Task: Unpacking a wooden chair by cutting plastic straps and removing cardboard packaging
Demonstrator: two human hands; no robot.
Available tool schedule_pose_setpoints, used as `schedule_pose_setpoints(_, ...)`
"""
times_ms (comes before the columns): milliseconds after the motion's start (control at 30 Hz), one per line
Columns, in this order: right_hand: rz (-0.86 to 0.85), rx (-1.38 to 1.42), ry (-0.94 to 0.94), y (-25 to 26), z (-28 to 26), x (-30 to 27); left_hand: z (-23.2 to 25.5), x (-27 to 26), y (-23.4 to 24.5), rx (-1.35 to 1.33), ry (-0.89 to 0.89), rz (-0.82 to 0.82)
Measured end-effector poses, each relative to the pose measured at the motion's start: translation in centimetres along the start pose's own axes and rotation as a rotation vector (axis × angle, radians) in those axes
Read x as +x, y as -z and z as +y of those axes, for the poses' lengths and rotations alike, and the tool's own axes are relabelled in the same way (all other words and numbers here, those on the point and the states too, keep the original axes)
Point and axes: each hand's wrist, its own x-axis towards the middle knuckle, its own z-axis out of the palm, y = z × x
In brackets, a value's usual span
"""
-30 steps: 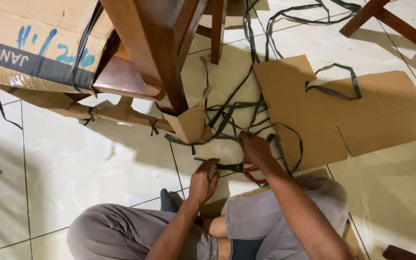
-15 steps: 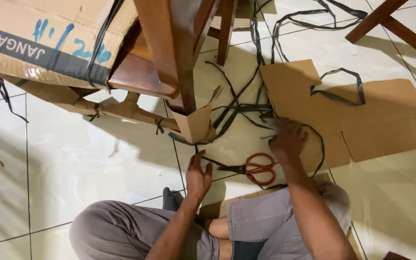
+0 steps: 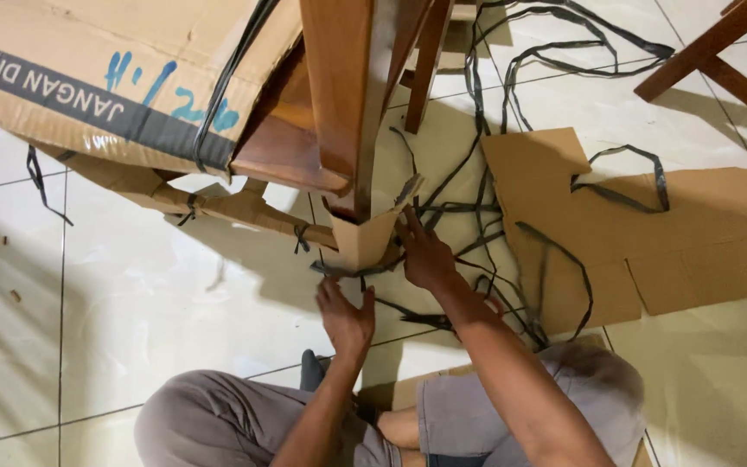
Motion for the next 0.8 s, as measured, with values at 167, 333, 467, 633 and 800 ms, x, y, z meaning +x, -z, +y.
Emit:
schedule_pose_setpoints(167,-0.118,-0.024,-0.035,-5.2,3.3,4.5,3.8,2.8,1.9,-0.191,-0.017,0.102)
schedule_pose_setpoints(333,-0.147,-0.223,-0.059,-12.0,4.8,4.8,7.0,3.3,2.0,-0.121,-0.081,0.336)
schedule_pose_setpoints(467,0.227,-0.208,0.144,-6.2,2.5,-0.4,11.1,4.7,3.0,-0.351,-0.113,0.233)
schedule_pose_setpoints(633,0.172,-0.090,0.122,-7.3,5.0,-3.8,10.0,5.9,0.4,-0.518,-0.039,0.186)
schedule_pose_setpoints(800,0.160,-0.187,0.018,-7.5,10.5,-6.5,9.0,6.5,-0.7,-0.543,-0.029,0.287)
